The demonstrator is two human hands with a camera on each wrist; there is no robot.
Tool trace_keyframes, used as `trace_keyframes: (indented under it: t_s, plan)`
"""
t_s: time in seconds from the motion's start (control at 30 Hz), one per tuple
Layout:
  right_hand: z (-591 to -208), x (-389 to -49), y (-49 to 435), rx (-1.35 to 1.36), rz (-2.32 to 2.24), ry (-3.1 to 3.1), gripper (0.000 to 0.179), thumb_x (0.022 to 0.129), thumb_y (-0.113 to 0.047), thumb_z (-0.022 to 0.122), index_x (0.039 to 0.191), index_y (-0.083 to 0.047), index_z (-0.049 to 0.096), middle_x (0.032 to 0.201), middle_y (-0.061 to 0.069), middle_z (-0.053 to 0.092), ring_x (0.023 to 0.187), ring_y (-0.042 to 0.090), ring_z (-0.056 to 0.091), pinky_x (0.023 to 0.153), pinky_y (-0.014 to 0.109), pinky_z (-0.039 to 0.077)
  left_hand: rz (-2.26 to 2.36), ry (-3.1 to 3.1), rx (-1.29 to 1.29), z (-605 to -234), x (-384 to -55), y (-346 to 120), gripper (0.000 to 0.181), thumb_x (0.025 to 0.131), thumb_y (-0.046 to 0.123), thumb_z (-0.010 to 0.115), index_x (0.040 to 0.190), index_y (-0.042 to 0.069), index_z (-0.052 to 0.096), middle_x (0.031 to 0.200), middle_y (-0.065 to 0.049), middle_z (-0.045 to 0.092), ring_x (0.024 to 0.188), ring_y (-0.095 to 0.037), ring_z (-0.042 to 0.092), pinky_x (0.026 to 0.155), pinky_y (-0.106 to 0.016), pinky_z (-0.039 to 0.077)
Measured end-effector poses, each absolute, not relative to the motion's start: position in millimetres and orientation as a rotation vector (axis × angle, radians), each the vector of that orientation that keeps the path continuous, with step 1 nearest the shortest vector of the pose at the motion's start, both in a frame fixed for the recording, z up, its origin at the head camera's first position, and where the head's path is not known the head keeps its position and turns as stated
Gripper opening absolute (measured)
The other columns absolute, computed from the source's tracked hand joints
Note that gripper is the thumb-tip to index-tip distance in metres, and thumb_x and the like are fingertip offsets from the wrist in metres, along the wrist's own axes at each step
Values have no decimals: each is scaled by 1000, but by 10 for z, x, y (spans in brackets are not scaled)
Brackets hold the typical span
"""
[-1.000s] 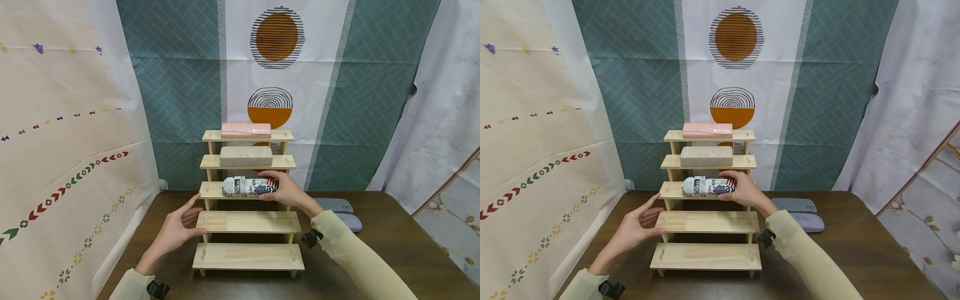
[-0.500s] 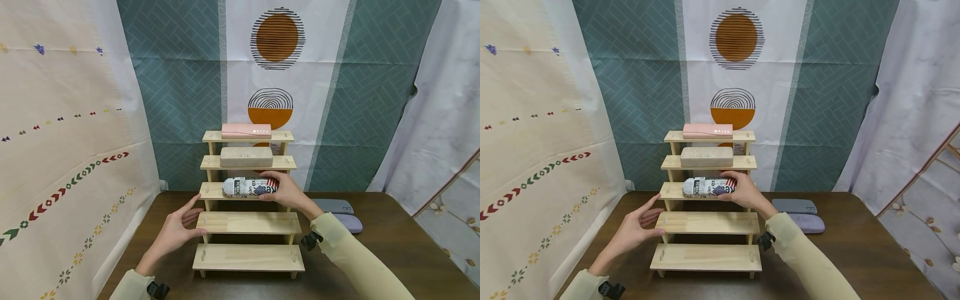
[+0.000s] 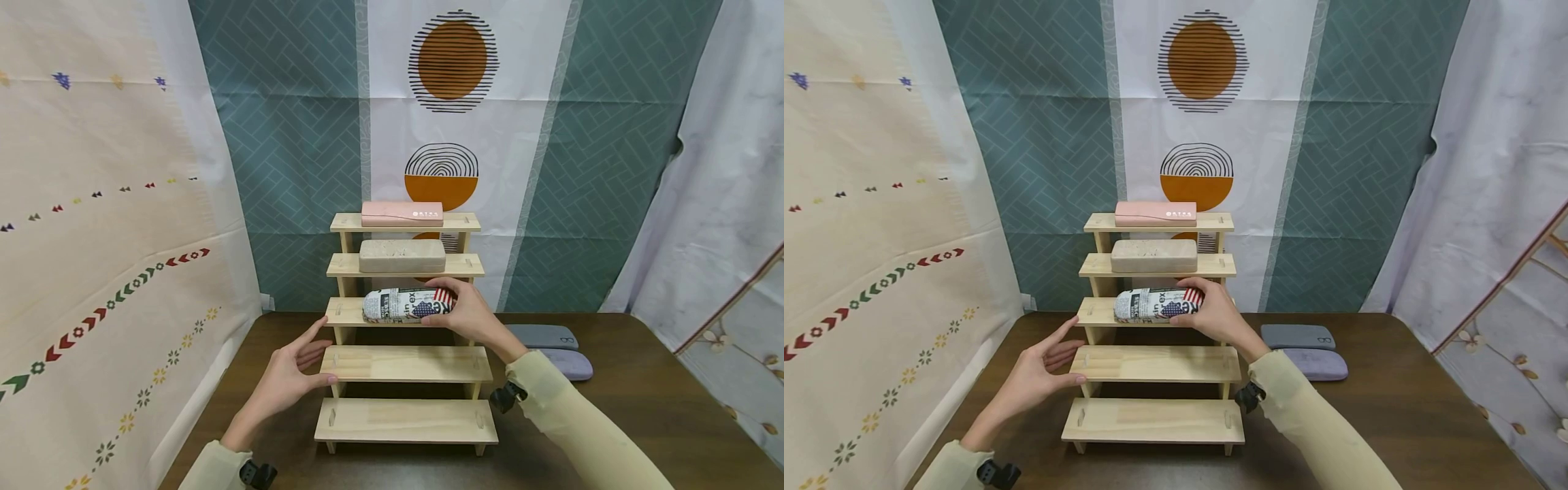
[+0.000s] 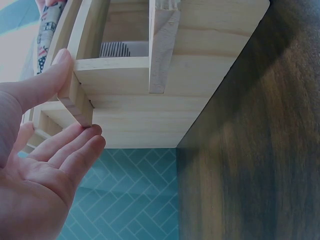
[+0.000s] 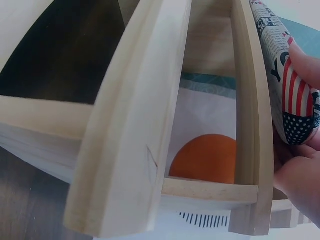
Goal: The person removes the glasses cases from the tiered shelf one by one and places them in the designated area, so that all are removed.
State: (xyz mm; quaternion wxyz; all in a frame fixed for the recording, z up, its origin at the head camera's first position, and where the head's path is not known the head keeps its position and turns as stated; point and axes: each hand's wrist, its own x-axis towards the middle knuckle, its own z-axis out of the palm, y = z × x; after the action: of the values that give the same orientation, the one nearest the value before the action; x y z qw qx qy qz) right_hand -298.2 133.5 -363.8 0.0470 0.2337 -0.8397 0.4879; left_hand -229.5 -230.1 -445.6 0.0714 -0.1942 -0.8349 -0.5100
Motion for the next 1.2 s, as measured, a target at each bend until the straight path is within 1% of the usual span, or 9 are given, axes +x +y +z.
trace_keyframes:
  t_s: [0.2, 0.53, 0.73, 1.03, 1.2]
  plan:
    - [-3642, -2934, 1313, 677, 1549, -2523, 67, 79, -14, 95, 139, -5, 65, 120, 13, 68, 100, 25, 66, 80, 36, 60, -1539, -2505, -587, -4460, -2300, -2304, 106, 77, 10, 96, 165, 26, 39, 137, -25, 66, 128, -39, 63, 105, -51, 52]
    - [-3695, -2918, 1317, 689, 1660, -2458, 65, 81, -10, 93, 139, -4, 64, 121, 16, 66, 98, 27, 67, 77, 30, 60, -1557, -2503, -581, -4469, -2306, -2307, 105, 78, 11, 96, 165, 27, 40, 137, -25, 65, 128, -39, 63, 106, -52, 51]
    - [-3694, -2886, 1342, 689, 1686, -2450, 65, 83, -9, 92, 141, -4, 63, 126, 17, 63, 100, 27, 67, 78, 30, 60, -1550, -2503, -583, -4463, -2309, -2307, 105, 77, 12, 96, 165, 27, 40, 136, -20, 67, 127, -38, 64, 105, -56, 51]
    - [-3710, -2835, 1401, 697, 1685, -2439, 64, 83, -9, 91, 141, -4, 63, 124, 17, 64, 99, 26, 67, 78, 28, 60, -1534, -2499, -591, -4466, -2308, -2314, 105, 77, 11, 96, 165, 27, 40, 136, -19, 68, 127, -38, 64, 105, -51, 52]
    - [-3726, -2798, 1443, 705, 1713, -2418, 64, 82, -6, 91, 140, -5, 64, 122, 17, 65, 98, 25, 67, 78, 28, 60, -1534, -2495, -595, -4469, -2304, -2317, 106, 77, 10, 96, 165, 26, 40, 136, -19, 68, 127, -38, 64, 105, -53, 52]
